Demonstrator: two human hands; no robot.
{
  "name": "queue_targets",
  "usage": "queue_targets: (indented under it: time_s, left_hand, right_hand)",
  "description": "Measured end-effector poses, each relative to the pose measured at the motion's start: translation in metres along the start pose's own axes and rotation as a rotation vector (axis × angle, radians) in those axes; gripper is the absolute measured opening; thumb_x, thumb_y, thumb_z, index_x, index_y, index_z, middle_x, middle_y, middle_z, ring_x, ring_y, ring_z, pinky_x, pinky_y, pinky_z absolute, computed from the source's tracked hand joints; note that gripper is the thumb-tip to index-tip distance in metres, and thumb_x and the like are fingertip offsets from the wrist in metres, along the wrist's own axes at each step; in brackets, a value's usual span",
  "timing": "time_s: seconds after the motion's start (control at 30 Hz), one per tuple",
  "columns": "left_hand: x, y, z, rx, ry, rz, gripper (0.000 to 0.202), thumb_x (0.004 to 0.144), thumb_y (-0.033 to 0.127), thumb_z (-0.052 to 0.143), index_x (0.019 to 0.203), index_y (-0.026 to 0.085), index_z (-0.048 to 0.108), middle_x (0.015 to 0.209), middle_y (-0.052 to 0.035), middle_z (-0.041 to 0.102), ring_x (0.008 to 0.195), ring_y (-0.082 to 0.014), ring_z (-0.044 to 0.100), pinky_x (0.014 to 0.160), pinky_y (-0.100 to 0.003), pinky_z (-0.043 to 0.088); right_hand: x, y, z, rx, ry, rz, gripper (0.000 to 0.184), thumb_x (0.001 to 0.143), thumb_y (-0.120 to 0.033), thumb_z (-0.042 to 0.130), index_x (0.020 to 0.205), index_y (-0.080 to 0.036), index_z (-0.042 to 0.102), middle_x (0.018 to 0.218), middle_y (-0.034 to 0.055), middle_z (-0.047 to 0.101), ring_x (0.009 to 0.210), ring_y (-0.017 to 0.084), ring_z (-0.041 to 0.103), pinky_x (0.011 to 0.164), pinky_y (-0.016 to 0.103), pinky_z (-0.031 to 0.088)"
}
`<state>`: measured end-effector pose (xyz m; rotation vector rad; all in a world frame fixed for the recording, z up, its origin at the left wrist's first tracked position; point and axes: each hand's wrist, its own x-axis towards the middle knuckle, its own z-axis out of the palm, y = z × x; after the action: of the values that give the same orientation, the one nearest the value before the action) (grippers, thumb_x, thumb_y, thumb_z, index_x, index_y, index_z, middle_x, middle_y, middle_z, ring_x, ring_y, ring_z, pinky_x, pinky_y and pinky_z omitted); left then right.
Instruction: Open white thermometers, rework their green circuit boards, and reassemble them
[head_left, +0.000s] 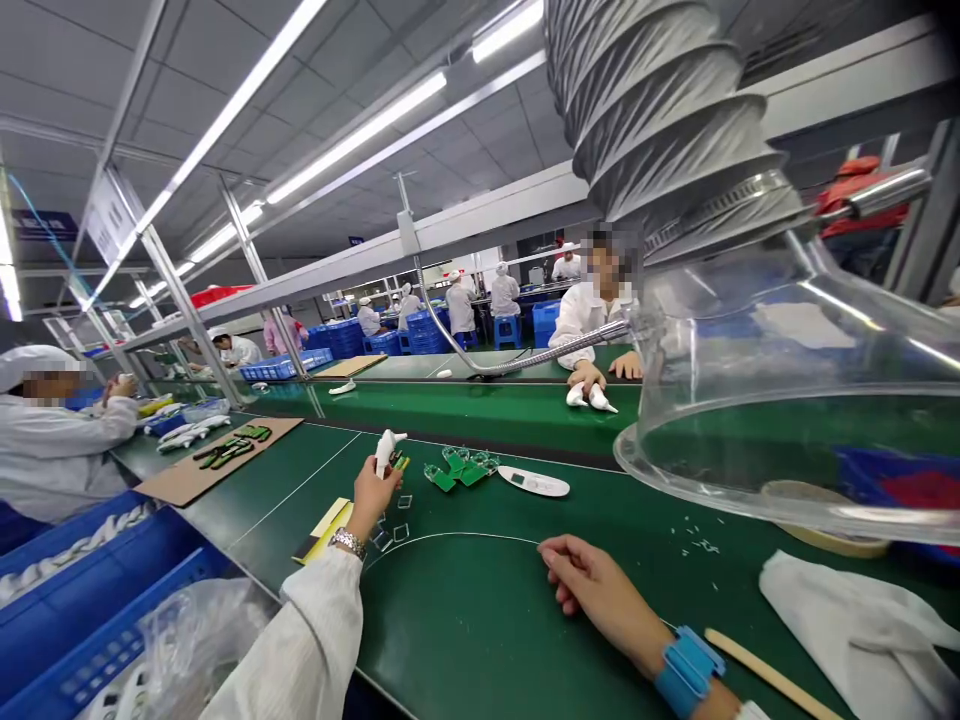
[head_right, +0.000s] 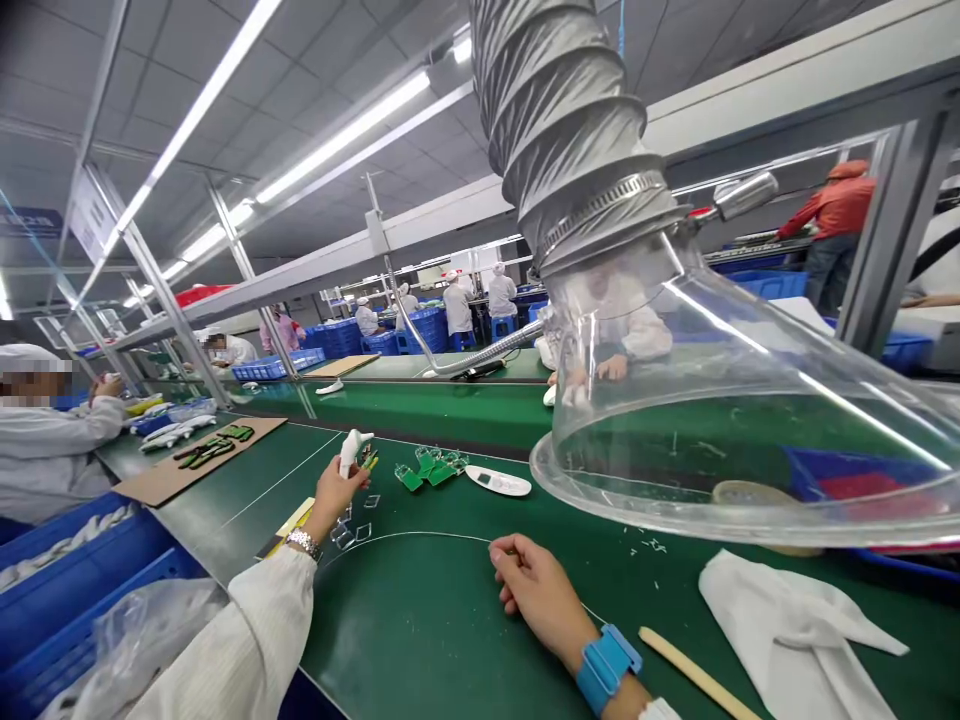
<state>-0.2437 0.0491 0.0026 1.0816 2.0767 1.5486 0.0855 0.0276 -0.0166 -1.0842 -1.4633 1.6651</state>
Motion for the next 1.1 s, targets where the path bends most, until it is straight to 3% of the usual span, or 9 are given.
queue_targets:
  time_s: [0.17,0.37,0.53,0.67,0.77,0.9,0.97,1.1]
  left_hand:
    - [0.028,-0.008,0.012,0.184,-0.066,-0.052,0.025,0.086,0.029,0.054,0.106,0.014,0.055,0.097,-0.0050,0.060,0.078,-0.0144,0.060,0.067,-0.032,0.052]
    - [0.036,-0.008,0.032,0.231,-0.107,-0.103,0.025,0.086,0.029,0.053,0.106,0.013,0.055,0.097,-0.0052,0.060,0.077,-0.0140,0.060,0.065,-0.031,0.053]
    - [0.031,-0.001,0.027,0.234,-0.124,-0.134,0.026,0.086,0.030,0.053,0.106,0.014,0.055,0.097,-0.0052,0.060,0.078,-0.0142,0.060,0.066,-0.031,0.052]
    - [0.020,0.012,0.016,0.205,-0.119,-0.114,0.019,0.085,0.026,0.054,0.099,0.012,0.054,0.083,-0.0017,0.060,0.065,-0.0110,0.058,0.059,-0.027,0.051]
    - [0.002,0.024,0.009,0.142,-0.170,-0.052,0.022,0.077,0.026,0.061,0.093,0.013,0.051,0.066,0.0015,0.057,0.055,-0.0133,0.058,0.054,-0.026,0.050]
    - [-0.043,0.040,0.011,0.071,-0.331,0.027,0.043,0.060,0.048,0.070,0.084,0.018,0.052,0.052,0.0055,0.051,0.042,-0.0129,0.050,0.040,-0.024,0.040]
    - [-0.071,0.047,0.019,0.043,-0.435,0.051,0.050,0.057,0.058,0.067,0.084,0.019,0.053,0.045,0.0079,0.044,0.036,-0.0098,0.040,0.036,-0.021,0.031]
    - [-0.122,0.062,0.046,0.016,-0.705,-0.047,0.057,0.053,0.064,0.067,0.088,0.020,0.055,0.036,0.0106,0.032,0.033,-0.0078,0.028,0.036,-0.020,0.021]
  right_hand:
    - [0.000,0.002,0.001,-0.028,-0.002,-0.020,0.026,0.071,-0.041,0.060,0.079,-0.017,0.056,0.062,-0.0028,0.051,0.049,0.008,0.048,0.047,0.021,0.042]
    - [-0.001,0.002,0.000,-0.067,-0.014,-0.032,0.028,0.071,-0.042,0.057,0.081,-0.016,0.056,0.063,-0.0027,0.051,0.049,0.008,0.049,0.047,0.021,0.042]
    - [0.000,0.005,0.001,-0.088,-0.017,-0.053,0.024,0.076,-0.039,0.054,0.081,-0.016,0.055,0.063,-0.0037,0.049,0.049,0.007,0.049,0.046,0.019,0.041]
    - [0.002,0.009,0.005,-0.115,0.000,-0.072,0.019,0.078,-0.034,0.052,0.080,-0.015,0.053,0.062,-0.0042,0.048,0.046,0.006,0.047,0.042,0.017,0.039]
    - [0.004,0.011,0.007,-0.140,0.016,-0.083,0.016,0.079,-0.031,0.051,0.079,-0.015,0.052,0.060,-0.0045,0.048,0.044,0.006,0.047,0.041,0.017,0.038]
    - [0.003,0.012,0.008,-0.201,0.043,-0.104,0.014,0.079,-0.027,0.049,0.081,-0.015,0.055,0.060,-0.0039,0.048,0.045,0.007,0.048,0.042,0.018,0.040]
    - [0.000,0.011,0.008,-0.264,0.060,-0.130,0.013,0.078,-0.024,0.050,0.082,-0.015,0.059,0.060,-0.0030,0.050,0.047,0.008,0.049,0.044,0.018,0.040]
    - [-0.017,0.007,0.009,-0.444,0.091,-0.221,0.015,0.071,-0.019,0.056,0.082,-0.019,0.066,0.068,0.0006,0.060,0.064,0.014,0.056,0.058,0.022,0.042]
